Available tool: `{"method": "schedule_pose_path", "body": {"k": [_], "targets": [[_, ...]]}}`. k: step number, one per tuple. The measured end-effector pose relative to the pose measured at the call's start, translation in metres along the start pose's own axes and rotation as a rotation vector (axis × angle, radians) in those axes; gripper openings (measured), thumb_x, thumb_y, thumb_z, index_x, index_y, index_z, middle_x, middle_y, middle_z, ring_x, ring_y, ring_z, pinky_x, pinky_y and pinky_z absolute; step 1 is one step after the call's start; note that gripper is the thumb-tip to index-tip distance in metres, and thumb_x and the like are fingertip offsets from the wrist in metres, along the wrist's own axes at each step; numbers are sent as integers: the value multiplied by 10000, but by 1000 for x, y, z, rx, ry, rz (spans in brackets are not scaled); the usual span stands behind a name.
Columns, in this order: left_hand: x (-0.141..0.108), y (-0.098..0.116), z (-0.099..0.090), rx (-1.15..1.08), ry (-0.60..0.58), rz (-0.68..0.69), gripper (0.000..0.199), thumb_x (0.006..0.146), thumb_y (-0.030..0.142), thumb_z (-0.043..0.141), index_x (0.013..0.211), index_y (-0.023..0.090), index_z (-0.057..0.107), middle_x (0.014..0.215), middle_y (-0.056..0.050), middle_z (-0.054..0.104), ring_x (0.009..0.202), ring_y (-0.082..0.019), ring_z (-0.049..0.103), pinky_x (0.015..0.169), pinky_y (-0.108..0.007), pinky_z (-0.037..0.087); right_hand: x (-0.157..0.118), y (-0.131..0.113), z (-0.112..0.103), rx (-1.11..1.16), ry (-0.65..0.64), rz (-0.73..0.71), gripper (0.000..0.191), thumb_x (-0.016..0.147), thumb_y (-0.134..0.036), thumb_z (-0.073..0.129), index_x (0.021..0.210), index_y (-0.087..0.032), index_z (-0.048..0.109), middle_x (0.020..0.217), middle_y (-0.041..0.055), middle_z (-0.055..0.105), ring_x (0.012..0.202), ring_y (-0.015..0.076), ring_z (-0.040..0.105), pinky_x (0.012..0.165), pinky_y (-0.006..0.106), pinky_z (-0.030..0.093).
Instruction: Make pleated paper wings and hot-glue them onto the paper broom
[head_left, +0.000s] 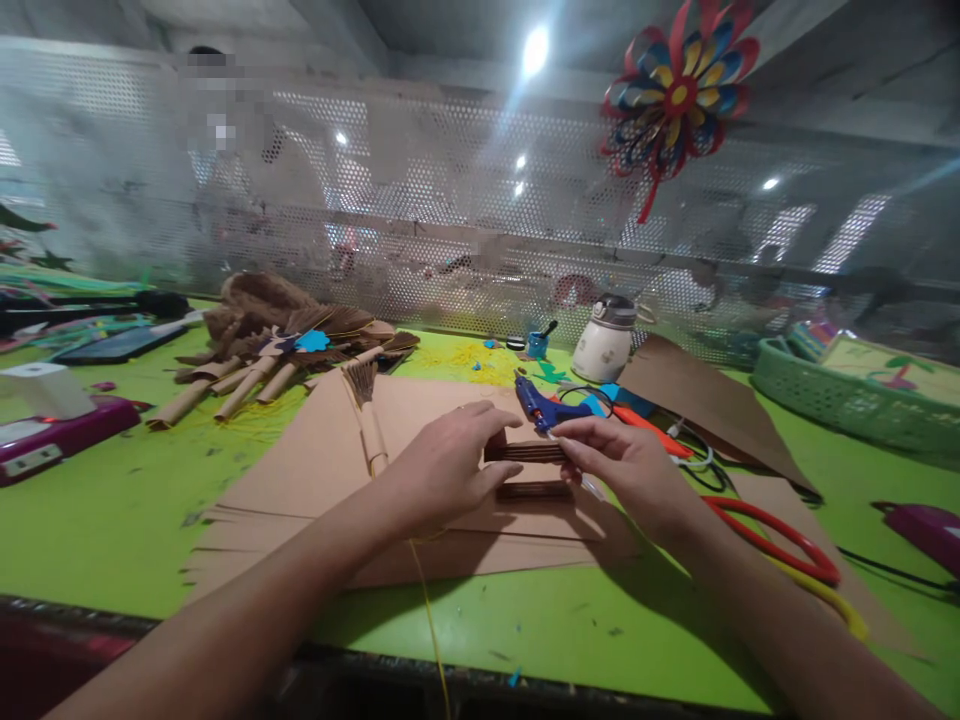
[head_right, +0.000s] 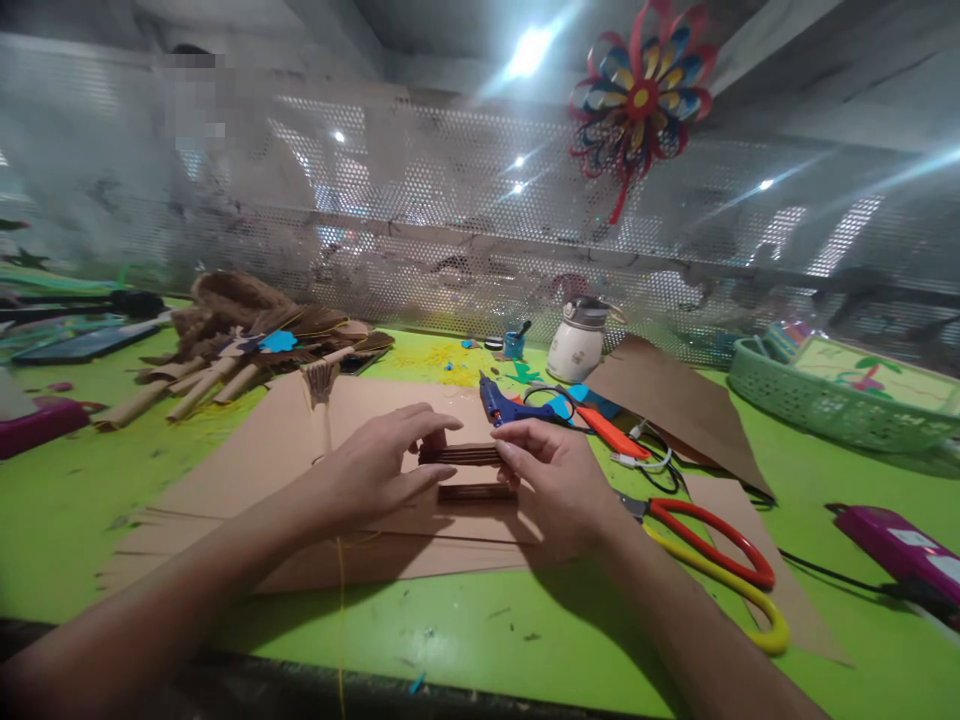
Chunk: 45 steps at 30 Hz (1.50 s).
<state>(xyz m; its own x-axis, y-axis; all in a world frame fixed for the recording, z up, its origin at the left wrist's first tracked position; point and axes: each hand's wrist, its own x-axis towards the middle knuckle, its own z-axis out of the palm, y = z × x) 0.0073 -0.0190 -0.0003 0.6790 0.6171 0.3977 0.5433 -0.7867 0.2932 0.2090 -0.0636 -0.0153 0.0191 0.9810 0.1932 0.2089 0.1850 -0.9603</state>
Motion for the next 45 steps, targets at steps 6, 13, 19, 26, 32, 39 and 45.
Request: {"method": "schedule_pose_path", "body": {"k": [6,13,19,26,32,39,45], "targets": [[0,0,-2,3,-37,-33,336,792,328,567,1093,179,557,906,-50,598,846,-192,533,747,-313,413,0,1,0,-32,0,-46,224,725,-334,646,877,-170,657,670,19,633,587,140,555,606,320,462],[0,4,-4,17,-40,-36,262,811,321,521,1005,168,608,858,-50,597,801,-182,532,710,-302,414,-1,4,0,-89,-6,-82,247,753,-326,611,916,-143,638,730,43,638,607,143,552,599,317,463],[0,6,-4,8,-45,-40,223,815,321,508,920,174,638,812,-43,598,758,-169,523,677,-289,400,0,3,0,-115,-13,-78,254,753,-324,605,926,-142,638,699,37,628,613,148,558,615,325,467],[2,5,-5,-95,-52,-70,218,826,300,494,872,168,661,788,-44,631,698,-144,528,624,-257,390,0,5,-2,-91,-20,-88,251,761,-329,608,937,-153,639,728,44,638,633,153,563,624,332,464],[3,0,-1,-126,-1,-40,158,826,251,511,823,150,633,731,-26,624,641,-122,521,587,-235,387,1,4,-4,-36,-21,-55,251,762,-367,630,899,-158,648,685,29,629,628,143,555,627,311,456],[0,-4,6,190,263,244,182,886,197,432,835,134,595,791,-60,549,752,-156,470,657,-280,403,3,9,-5,368,-103,144,317,798,-428,593,868,-126,659,713,57,628,597,122,561,562,274,435],[-4,0,3,273,322,358,191,895,154,402,904,136,592,808,-70,549,759,-164,435,667,-299,405,4,9,-8,427,-69,59,178,718,-277,712,843,-155,681,735,32,643,649,121,586,647,283,451]]}}
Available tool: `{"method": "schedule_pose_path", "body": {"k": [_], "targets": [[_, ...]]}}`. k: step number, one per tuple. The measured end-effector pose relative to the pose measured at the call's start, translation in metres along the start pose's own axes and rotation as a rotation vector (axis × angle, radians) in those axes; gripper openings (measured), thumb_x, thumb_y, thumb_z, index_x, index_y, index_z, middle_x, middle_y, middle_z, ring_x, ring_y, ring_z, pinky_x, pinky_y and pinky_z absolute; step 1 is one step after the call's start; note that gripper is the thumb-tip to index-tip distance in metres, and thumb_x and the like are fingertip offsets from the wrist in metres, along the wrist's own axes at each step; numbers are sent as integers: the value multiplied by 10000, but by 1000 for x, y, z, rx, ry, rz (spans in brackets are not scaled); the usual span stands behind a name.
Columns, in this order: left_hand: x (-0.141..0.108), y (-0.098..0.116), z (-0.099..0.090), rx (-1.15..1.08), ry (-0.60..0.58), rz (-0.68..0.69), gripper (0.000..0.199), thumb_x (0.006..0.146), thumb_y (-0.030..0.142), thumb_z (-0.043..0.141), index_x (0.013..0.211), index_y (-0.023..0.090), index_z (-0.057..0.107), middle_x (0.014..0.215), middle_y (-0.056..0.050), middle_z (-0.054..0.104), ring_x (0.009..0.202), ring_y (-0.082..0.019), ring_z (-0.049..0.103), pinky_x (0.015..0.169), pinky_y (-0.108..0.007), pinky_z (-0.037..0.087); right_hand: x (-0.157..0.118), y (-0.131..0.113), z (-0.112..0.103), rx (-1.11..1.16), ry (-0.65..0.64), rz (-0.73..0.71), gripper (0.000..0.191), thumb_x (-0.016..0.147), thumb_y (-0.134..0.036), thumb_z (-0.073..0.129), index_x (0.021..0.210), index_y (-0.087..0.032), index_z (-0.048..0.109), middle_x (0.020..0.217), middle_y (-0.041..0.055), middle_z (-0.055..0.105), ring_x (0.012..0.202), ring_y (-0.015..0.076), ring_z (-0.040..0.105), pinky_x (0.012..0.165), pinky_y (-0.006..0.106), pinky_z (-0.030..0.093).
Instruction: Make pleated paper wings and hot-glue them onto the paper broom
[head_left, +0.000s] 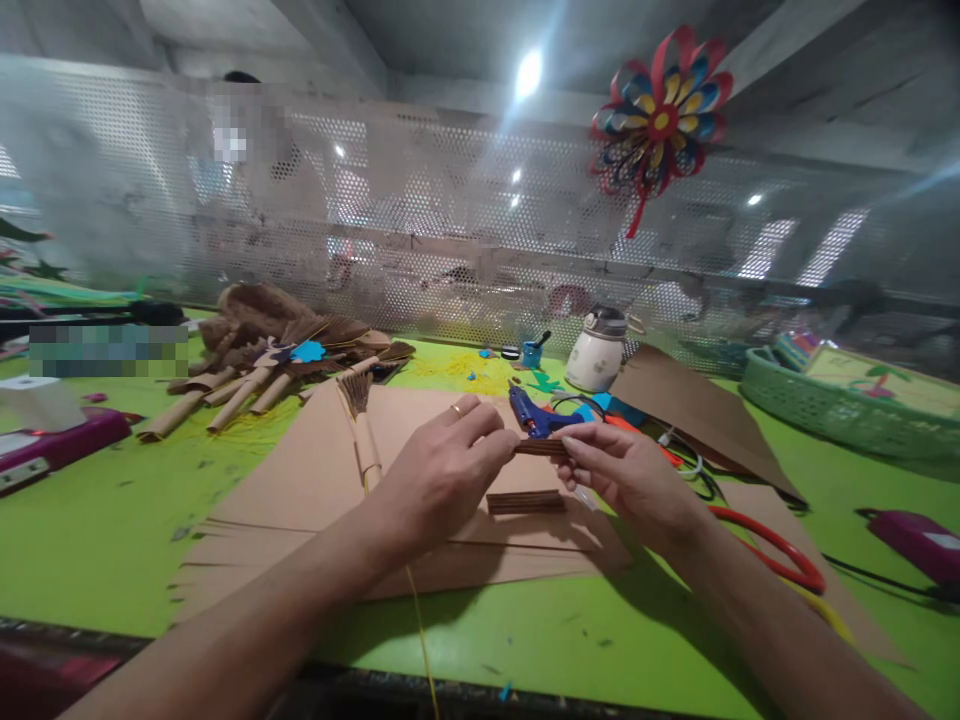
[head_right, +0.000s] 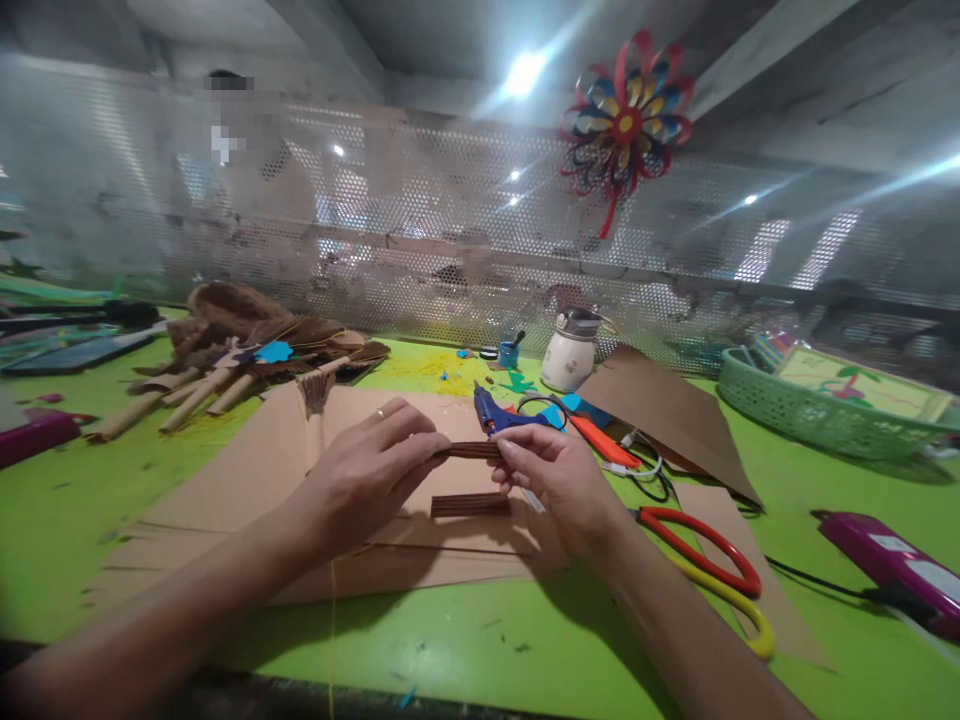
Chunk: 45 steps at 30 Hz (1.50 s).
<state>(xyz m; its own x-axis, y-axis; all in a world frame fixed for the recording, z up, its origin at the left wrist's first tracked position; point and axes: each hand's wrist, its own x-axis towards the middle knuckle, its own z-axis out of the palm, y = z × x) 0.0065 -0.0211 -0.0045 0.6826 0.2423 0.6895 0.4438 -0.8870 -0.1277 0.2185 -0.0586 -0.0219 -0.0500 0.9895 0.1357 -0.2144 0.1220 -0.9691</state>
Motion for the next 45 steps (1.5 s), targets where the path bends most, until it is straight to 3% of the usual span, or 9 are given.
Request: {"method": "schedule_pose_path", "body": {"k": [5,11,21,25,30,33,36,40,45], "targets": [[1,1,1,-138,53,-60,153,881,191,458,910,142,600,823,-59,543,768,-155,457,672,-296,416,-1,-1,0,14,29,-27,184,694,-279,728,831,-162,688,760,38,650,644,126,582,649,302,454],[1,1,3,-465,38,-266,142,863,208,491,878,144,618,785,-36,539,706,-113,493,639,-253,428,-1,-2,1,-6,39,0,221,701,-302,719,847,-140,680,725,42,642,622,121,568,591,276,447],[6,-1,3,-633,-16,-499,139,808,241,540,797,151,646,712,-16,589,648,-103,502,603,-238,411,-2,-3,3,-18,40,27,251,741,-366,673,833,-133,669,760,65,632,620,120,547,591,275,448],[8,-3,1,-832,-106,-690,148,781,255,558,770,131,639,620,6,565,569,-89,477,524,-217,367,-5,-4,5,-148,62,-51,310,800,-424,589,870,-132,664,749,62,624,639,129,553,619,291,454],[7,-4,0,-1141,-206,-881,139,751,258,595,723,123,615,551,29,532,515,-69,446,493,-198,325,-11,-6,10,-416,-3,-209,365,752,-296,660,1101,-207,601,959,56,630,812,171,586,709,311,475],[6,-5,3,-1242,-217,-947,114,733,227,608,694,120,604,546,26,537,496,-59,438,474,-189,307,-12,-5,12,-494,4,-246,284,745,-283,658,1014,-192,647,853,44,649,747,165,588,670,307,478],[5,-6,5,-1276,-254,-941,130,749,248,600,714,123,602,556,23,543,500,-65,456,471,-191,321,-10,-5,11,-519,40,-227,215,746,-314,649,905,-172,678,678,24,634,625,153,570,598,308,465],[7,-5,4,-1176,-341,-813,216,823,315,523,783,127,620,625,-4,600,558,-88,514,541,-218,402,-9,-7,11,-490,55,-171,236,731,-334,659,896,-165,673,605,10,616,587,147,551,593,314,448],[7,0,7,-955,-217,-670,219,795,303,561,934,154,645,794,-34,664,714,-125,575,664,-255,451,-9,-5,11,-452,36,-114,268,727,-357,663,905,-157,667,582,5,607,572,146,542,602,324,444]]}}
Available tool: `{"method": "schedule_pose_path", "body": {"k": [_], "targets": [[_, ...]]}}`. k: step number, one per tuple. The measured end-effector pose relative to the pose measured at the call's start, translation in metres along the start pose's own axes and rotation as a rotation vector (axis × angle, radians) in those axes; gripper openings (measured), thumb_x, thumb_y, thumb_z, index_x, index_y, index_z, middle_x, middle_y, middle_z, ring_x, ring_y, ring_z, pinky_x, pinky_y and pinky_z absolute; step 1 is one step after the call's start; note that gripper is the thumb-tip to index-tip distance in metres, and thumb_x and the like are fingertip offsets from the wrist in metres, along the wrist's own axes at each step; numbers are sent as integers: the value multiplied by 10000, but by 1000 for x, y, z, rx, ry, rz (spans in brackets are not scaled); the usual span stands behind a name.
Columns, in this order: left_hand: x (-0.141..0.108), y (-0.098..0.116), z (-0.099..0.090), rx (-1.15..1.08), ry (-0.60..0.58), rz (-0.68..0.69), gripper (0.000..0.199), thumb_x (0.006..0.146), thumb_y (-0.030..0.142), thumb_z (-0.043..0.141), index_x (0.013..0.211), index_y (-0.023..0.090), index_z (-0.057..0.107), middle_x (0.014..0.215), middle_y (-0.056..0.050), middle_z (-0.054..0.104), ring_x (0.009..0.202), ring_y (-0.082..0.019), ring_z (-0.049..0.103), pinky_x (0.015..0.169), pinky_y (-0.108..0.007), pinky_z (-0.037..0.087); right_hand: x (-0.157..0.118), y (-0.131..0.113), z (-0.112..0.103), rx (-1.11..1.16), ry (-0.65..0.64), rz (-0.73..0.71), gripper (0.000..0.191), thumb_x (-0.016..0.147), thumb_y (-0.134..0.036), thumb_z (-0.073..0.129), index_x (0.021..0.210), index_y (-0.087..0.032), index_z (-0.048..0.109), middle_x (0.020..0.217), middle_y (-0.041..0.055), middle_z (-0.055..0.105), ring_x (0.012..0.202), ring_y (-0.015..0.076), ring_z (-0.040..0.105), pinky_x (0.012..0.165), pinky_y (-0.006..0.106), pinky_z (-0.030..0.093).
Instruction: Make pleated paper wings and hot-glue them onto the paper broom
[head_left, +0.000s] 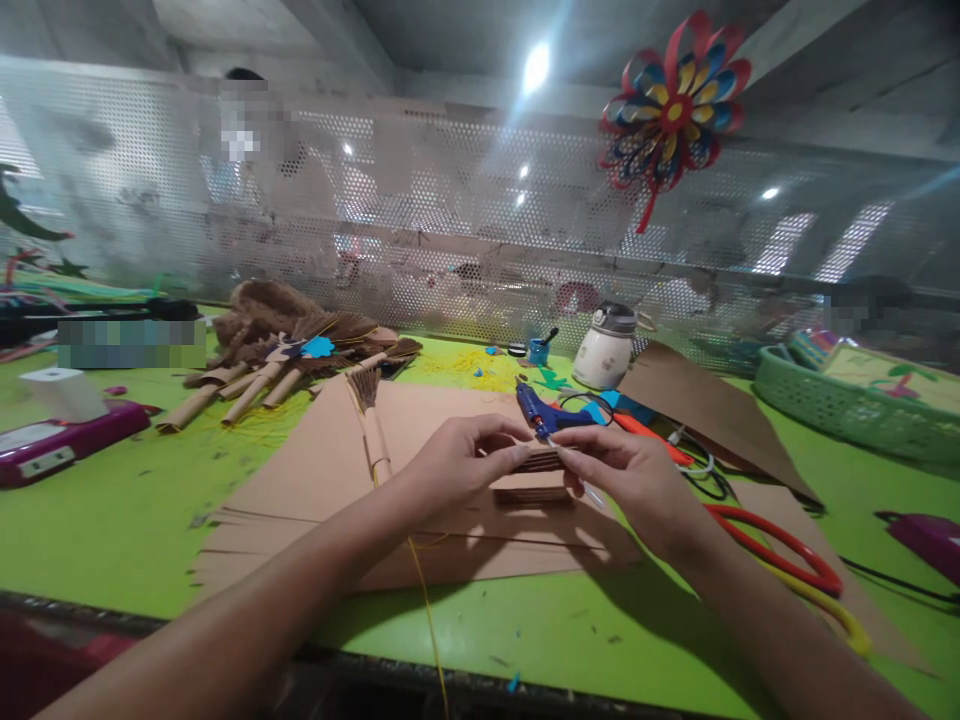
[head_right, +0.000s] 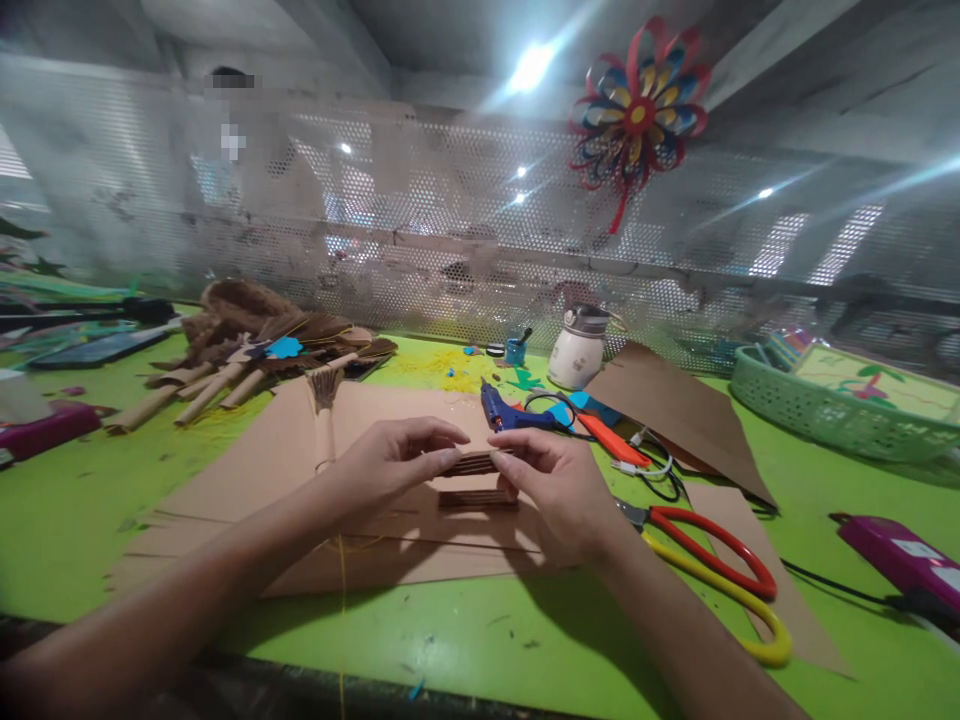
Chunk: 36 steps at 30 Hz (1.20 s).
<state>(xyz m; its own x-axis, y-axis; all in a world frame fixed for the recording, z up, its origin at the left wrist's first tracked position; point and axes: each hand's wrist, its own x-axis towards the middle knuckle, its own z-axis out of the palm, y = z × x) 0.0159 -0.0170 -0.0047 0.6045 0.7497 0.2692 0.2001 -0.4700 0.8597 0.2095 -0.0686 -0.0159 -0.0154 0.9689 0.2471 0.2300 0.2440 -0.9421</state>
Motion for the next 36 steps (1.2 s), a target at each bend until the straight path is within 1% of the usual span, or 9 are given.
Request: {"method": "schedule_pose_path", "body": {"k": [3,8,11,15,22,26,30,36], "targets": [[0,-3,4,32,15,50,202,784,267,570,934,168,661,850,-37,684,767,-136,595,707,-260,462,0,1,1,23,-9,-1,279,728,-358,663,922,-157,659,604,5,612,576,142,544,601,320,442],[-1,0,3,83,27,38,152,770,198,567,849,152,689,800,-32,698,733,-129,607,707,-245,466,0,2,1,46,-36,13,260,741,-327,659,942,-164,645,617,1,611,584,137,546,606,311,444],[-1,2,1,103,29,36,158,774,194,554,845,156,690,791,-26,702,723,-129,608,694,-245,467,0,3,-1,70,-66,-2,272,748,-312,658,982,-175,637,652,7,622,618,146,565,623,314,451],[-1,1,2,98,38,40,173,786,205,538,866,162,685,809,-26,704,731,-131,607,677,-247,467,0,6,-4,118,-94,-29,307,741,-286,668,1029,-186,629,757,30,650,677,156,580,655,326,463],[-3,-2,4,85,57,81,177,788,221,544,884,173,686,828,-26,699,739,-124,607,683,-236,464,0,10,-4,151,-94,-30,293,751,-247,662,1038,-195,628,878,49,667,737,152,583,699,319,458],[-4,0,3,170,63,117,183,802,222,530,884,180,689,815,-19,692,724,-119,596,661,-229,449,0,10,-4,157,-93,-24,285,755,-215,655,1037,-192,622,893,52,666,756,150,581,707,316,452],[-6,2,3,281,52,149,202,824,232,506,895,189,691,791,-13,689,710,-122,584,639,-236,428,0,9,-4,151,-98,-17,284,759,-212,647,1040,-191,616,864,43,662,725,143,574,689,312,450],[-7,3,5,343,47,175,223,844,254,487,910,196,693,807,-19,691,695,-119,577,626,-234,415,-1,3,-2,129,-94,1,280,755,-218,638,1031,-180,615,865,49,660,703,141,572,668,310,451]]}}
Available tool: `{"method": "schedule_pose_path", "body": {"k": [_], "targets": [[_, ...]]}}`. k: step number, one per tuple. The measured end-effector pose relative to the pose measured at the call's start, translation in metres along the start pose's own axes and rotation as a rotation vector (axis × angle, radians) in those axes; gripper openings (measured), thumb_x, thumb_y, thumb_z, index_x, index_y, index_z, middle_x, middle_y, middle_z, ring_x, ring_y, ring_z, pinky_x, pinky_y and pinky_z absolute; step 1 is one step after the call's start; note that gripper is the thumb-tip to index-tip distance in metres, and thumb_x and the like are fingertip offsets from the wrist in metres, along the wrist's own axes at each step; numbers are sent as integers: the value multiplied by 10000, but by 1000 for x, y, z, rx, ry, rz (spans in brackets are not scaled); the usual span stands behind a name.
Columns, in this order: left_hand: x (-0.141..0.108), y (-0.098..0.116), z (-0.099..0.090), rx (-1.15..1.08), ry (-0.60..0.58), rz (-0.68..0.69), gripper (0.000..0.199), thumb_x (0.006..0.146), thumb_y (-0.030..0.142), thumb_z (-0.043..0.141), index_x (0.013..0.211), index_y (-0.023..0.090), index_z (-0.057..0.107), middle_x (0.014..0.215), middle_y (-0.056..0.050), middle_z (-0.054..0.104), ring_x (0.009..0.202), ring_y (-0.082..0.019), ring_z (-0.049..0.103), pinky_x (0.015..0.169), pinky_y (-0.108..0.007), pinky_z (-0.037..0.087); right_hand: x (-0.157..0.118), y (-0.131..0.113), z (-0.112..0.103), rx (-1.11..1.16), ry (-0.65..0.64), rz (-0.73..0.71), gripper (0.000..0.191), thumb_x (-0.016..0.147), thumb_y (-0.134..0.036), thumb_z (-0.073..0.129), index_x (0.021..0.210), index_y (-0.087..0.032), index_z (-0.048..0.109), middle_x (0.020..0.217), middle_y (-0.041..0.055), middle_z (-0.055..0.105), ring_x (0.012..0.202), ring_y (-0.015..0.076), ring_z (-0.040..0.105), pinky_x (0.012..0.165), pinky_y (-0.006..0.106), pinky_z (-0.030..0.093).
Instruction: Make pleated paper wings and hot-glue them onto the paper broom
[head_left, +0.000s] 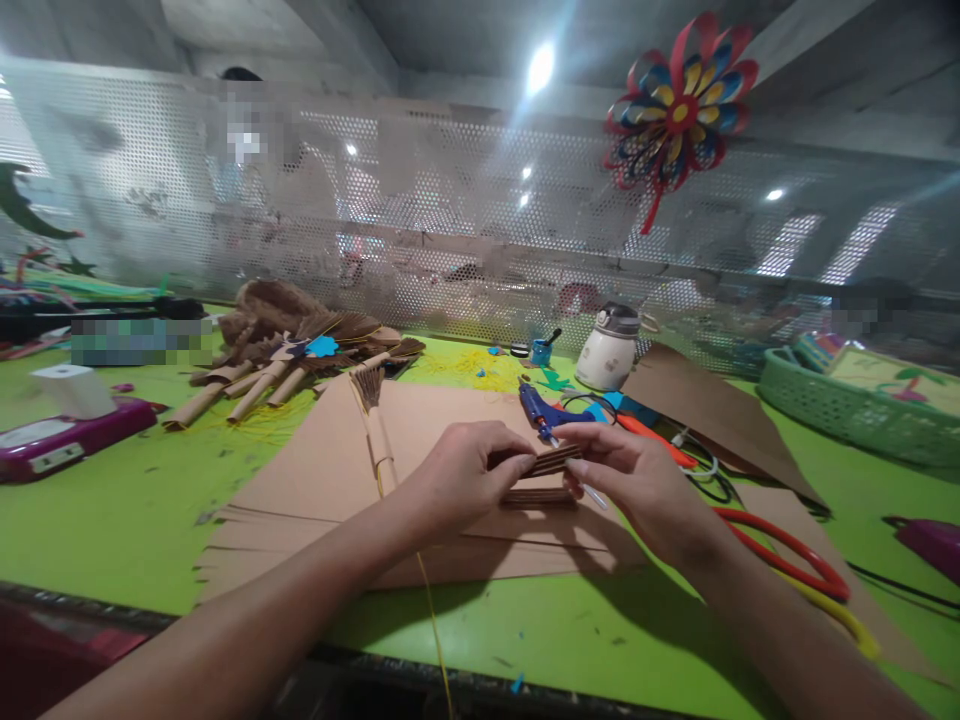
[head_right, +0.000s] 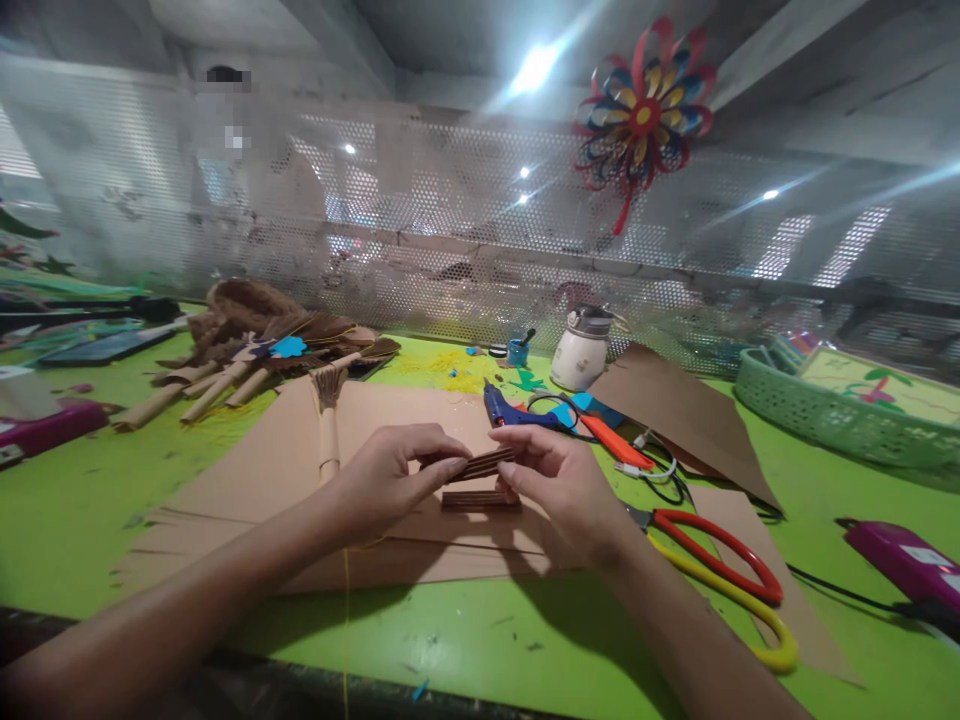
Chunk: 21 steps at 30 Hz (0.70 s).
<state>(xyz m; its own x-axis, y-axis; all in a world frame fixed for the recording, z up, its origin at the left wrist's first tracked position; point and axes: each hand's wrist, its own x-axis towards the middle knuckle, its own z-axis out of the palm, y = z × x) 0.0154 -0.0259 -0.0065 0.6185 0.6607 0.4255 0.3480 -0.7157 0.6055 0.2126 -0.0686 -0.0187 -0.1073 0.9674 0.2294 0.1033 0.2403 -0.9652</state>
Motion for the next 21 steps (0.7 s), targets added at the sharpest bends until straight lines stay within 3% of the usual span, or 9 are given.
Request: {"method": "schedule_pose_path", "body": {"k": [15,21], "targets": [[0,0,1,108,38,71,214,850,229,478,886,171,681,767,-16,666,670,-106,549,620,-235,393,-1,-6,3,-32,18,40,299,725,-194,638,1019,-150,604,807,40,643,673,133,562,651,305,454],[-1,0,2,120,28,84,219,840,298,516,878,169,688,724,-23,650,633,-105,536,592,-230,385,-1,-5,3,-37,18,41,313,718,-202,638,1022,-142,593,853,60,649,698,140,564,649,308,456]]}}
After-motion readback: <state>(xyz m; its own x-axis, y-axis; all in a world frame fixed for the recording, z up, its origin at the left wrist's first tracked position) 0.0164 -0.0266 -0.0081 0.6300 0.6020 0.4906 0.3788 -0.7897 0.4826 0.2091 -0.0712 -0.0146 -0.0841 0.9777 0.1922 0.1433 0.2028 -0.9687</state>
